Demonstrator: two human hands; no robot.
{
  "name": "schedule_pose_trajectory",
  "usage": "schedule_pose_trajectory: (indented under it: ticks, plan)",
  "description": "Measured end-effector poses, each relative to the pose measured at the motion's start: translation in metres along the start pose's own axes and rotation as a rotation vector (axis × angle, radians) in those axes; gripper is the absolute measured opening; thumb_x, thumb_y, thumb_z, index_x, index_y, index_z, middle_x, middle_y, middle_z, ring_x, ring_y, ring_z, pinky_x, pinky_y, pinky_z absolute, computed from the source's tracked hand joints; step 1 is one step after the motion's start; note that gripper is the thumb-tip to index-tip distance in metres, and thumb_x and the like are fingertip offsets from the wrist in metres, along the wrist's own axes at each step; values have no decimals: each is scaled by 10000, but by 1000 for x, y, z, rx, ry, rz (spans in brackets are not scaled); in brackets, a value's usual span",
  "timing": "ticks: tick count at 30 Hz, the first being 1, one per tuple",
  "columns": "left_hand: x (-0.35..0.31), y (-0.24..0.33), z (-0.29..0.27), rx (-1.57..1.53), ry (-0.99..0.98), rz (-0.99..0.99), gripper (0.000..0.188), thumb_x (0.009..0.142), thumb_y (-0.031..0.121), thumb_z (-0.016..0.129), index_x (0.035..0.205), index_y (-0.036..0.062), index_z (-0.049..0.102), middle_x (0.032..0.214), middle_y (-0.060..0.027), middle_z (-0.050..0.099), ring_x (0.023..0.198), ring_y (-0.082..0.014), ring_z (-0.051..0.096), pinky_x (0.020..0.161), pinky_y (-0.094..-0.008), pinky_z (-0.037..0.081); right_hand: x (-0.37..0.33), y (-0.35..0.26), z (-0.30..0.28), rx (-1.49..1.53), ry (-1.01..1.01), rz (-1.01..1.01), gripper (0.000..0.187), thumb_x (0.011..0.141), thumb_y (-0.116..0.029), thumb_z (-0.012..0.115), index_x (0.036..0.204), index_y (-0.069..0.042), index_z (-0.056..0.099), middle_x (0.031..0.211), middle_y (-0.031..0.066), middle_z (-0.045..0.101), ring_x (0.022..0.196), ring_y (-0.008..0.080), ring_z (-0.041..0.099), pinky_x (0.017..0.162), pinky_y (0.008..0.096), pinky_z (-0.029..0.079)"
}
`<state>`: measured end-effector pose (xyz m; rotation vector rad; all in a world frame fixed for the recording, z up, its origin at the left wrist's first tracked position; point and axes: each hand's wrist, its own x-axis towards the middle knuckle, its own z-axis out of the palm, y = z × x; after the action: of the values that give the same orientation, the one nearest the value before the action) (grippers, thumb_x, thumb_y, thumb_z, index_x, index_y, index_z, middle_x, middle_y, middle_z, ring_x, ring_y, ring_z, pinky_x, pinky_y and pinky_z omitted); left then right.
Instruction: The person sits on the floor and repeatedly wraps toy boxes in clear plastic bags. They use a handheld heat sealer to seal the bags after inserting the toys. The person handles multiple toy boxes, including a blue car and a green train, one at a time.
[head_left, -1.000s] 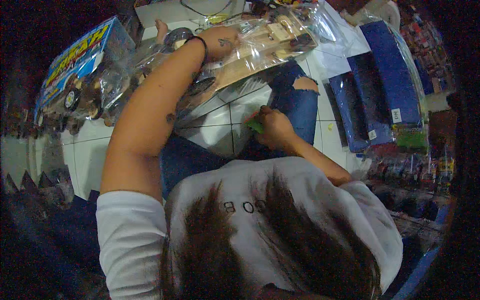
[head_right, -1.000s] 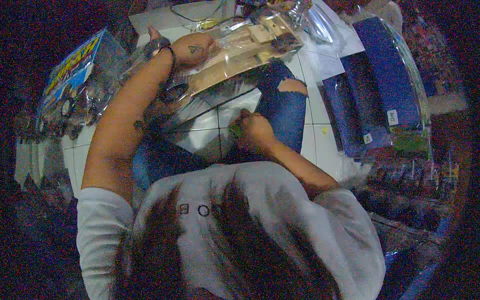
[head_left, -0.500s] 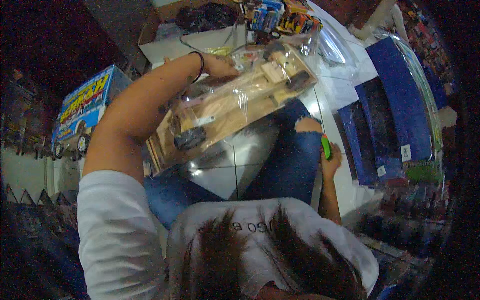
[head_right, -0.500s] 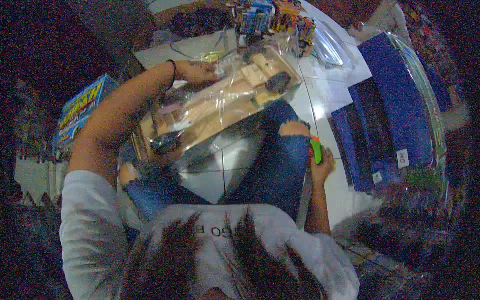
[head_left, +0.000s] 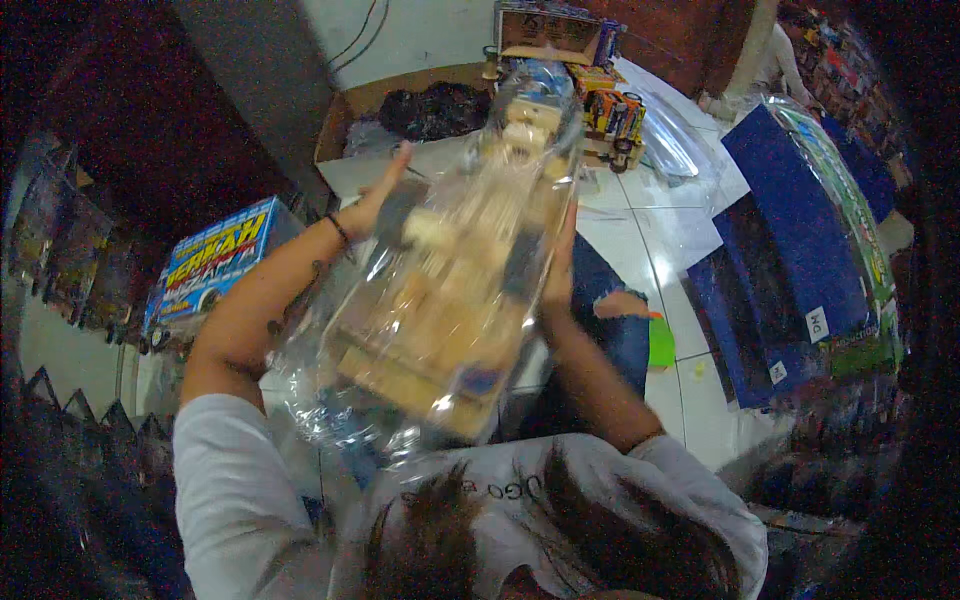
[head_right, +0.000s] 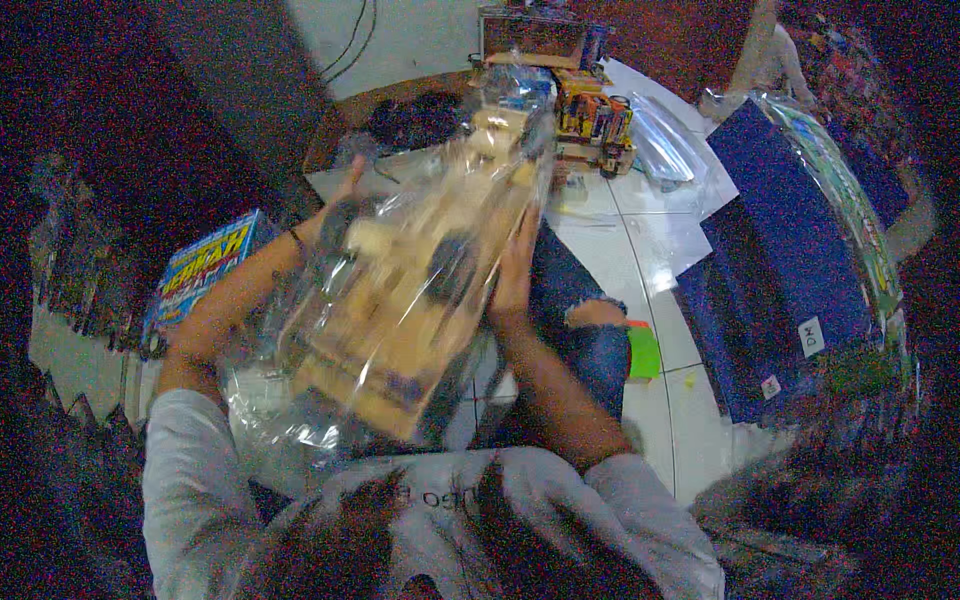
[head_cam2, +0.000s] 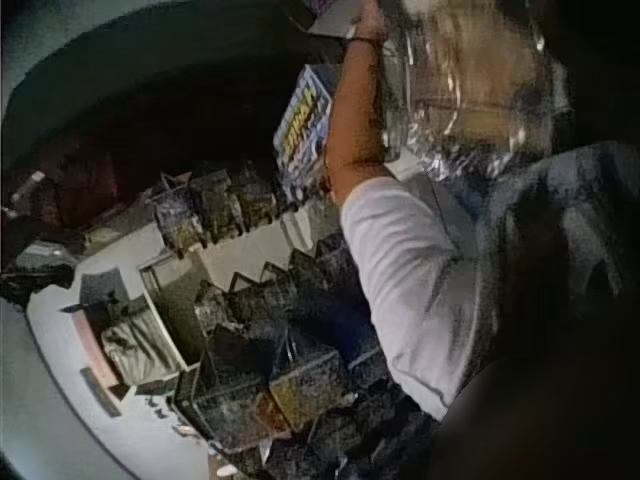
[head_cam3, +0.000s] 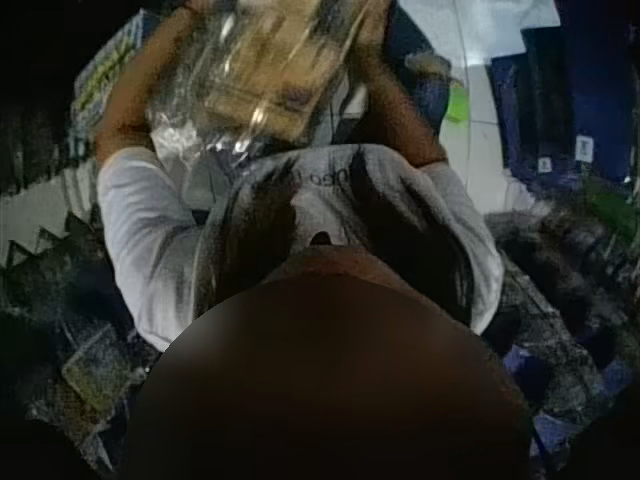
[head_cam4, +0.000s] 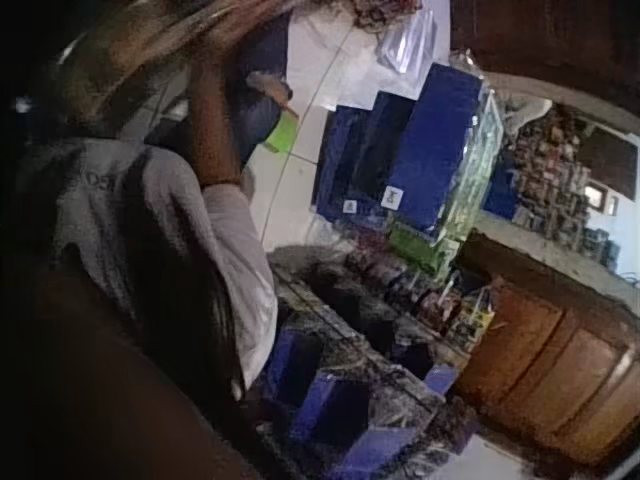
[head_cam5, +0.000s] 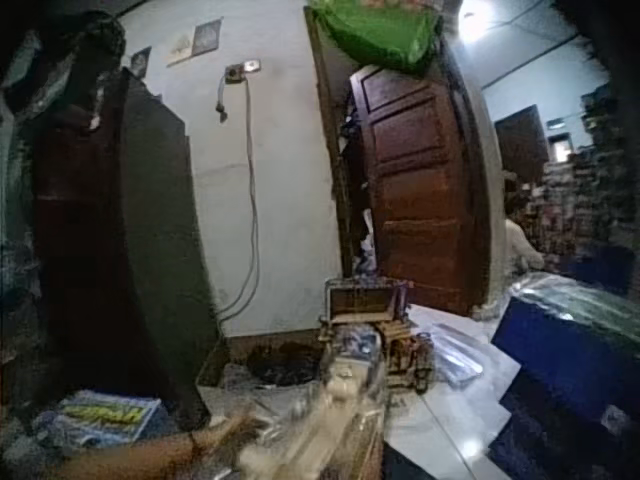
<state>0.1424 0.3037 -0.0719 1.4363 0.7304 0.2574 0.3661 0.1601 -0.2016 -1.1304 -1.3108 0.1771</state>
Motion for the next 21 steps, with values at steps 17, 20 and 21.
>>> schedule_pose_trajectory:
  ticks: [17, 20, 21]
  plan:
    - [-113, -144, 191, -766, 599, 354, 784, 947, 632, 289, 1506, 90, 197, 1528, -129, 268, 1386, -271, 297, 1141, -402, 220, 94, -38, -73, 640, -368, 771, 848, 868, -614, 516, 1454, -57, 262, 1371, 168, 428, 1241, 334, 443, 1028, 410, 360]
    - [-122, -116, 154, -535, 672, 424, 760, 958, 612, 300, 1505, 92, 206, 1522, -132, 287, 1382, -275, 305, 1142, -397, 217, 139, -76, -70, 334, -324, 342, 810, 873, -593, 533, 1449, -67, 314, 1347, 149, 510, 1213, 318, 523, 1013, 385, 417]
    - [-125, -98, 138, -447, 675, 388, 752, 962, 605, 304, 1504, 93, 210, 1520, -132, 293, 1381, -277, 308, 1142, -396, 216, 158, -98, -60, 11, -301, 49, 804, 851, -550, 589, 1442, -74, 325, 1317, 146, 539, 1150, 313, 565, 984, 389, 441]
